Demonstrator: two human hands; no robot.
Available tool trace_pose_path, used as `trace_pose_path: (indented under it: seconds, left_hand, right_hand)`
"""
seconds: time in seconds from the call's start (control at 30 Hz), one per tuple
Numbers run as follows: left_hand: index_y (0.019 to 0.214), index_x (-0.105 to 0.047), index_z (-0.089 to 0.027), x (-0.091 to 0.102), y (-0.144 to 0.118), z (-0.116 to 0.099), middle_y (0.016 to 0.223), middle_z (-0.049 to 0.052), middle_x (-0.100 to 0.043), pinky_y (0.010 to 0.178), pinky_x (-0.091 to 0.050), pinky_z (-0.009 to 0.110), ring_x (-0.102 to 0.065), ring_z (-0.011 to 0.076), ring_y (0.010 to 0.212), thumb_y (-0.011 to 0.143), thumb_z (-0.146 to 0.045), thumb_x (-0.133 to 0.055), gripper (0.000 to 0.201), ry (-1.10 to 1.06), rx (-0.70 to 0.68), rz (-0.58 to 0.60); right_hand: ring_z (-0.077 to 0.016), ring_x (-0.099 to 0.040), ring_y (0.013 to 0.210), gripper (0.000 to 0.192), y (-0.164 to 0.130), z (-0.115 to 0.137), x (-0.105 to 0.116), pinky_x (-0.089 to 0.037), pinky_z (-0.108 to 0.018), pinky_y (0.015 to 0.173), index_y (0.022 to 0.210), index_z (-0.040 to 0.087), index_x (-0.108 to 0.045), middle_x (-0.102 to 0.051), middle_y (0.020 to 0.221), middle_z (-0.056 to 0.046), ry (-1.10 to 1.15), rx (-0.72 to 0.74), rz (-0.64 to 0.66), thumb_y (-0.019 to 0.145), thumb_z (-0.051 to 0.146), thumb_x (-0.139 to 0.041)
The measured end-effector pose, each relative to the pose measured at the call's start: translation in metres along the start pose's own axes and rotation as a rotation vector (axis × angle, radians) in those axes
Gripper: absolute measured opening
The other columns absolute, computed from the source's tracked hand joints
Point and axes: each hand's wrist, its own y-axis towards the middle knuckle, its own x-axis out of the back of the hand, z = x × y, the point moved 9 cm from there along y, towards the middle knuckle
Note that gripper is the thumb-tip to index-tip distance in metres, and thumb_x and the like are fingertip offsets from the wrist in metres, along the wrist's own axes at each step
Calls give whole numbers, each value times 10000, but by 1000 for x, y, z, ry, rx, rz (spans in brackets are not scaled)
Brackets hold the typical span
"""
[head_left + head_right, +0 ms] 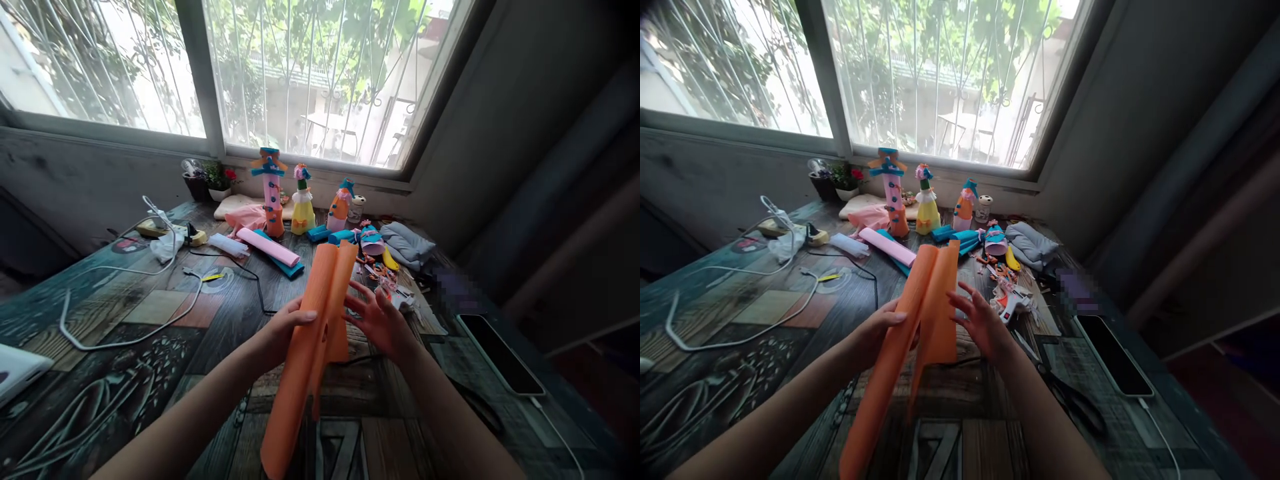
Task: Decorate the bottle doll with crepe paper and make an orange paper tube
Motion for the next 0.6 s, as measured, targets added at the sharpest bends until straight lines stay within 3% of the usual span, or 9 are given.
trace_pose_path:
  seconds: [0.1,0.2,0.27,0.37,0.43,0.47,0.5,0.6]
  left_hand:
    - [884,-643,-131,2,-10,-2,656,24,-657,527,-498,222,-600,140,546,560,-292,-788,390,-72,3,-65]
    - [844,-655,-86,16,-14,3,657,67,-680,565,-541,229,-636,154,559,679,-301,-725,280,-140,42,-163]
    - [810,-655,-69,28,-15,8,656,86,-692,595,-559,221,-659,154,571,794,-278,-624,212,-192,63,-236]
    - [833,-651,-79,45,-12,9,673,78,-708,610,-576,225,-676,147,581,901,-222,-464,244,-278,44,-310]
    - [856,-646,-80,51,-8,8,655,69,-703,584,-581,239,-669,147,551,924,-203,-402,281,-326,22,-331]
    - [863,-644,-77,53,-6,7,640,67,-698,566,-580,243,-663,149,534,926,-202,-391,289,-345,14,-337]
    - [868,-642,-72,54,-3,7,628,68,-692,548,-578,244,-659,152,522,924,-205,-391,289,-361,9,-341]
    - [882,-642,-71,50,4,6,640,81,-694,548,-578,254,-667,169,535,908,-218,-416,270,-390,19,-347]
  right_hand:
    - [-247,-594,1059,603,3,4,-13,-451,-368,863,1120,253,-608,-699,1065,-71,-39,-3,58,661,643,-652]
    - [-240,-649,896,542,-7,13,2,-483,-370,796,1064,224,-626,-717,958,-75,-344,54,-49,677,602,-659]
    - [-212,-644,798,452,-25,22,30,-481,-346,772,986,198,-641,-714,891,-70,-517,101,-196,684,530,-696]
    - [-212,-626,822,394,-69,30,89,-462,-343,817,953,193,-634,-699,865,-66,-652,120,-404,714,504,-671]
    - [-263,-625,894,394,-104,27,131,-452,-389,858,950,169,-639,-698,883,-107,-786,67,-534,721,490,-651]
    - [-272,-629,922,414,-122,28,151,-463,-394,858,955,193,-638,-697,939,-101,-1015,14,-637,728,536,-590]
    - [-314,-612,970,440,-140,28,169,-448,-437,879,953,181,-643,-683,999,-132,-1100,-15,-714,702,539,-590]
    - [-405,-535,1094,478,-177,19,201,-421,-517,896,932,185,-655,-630,1129,-172,-1223,-56,-827,643,560,-587]
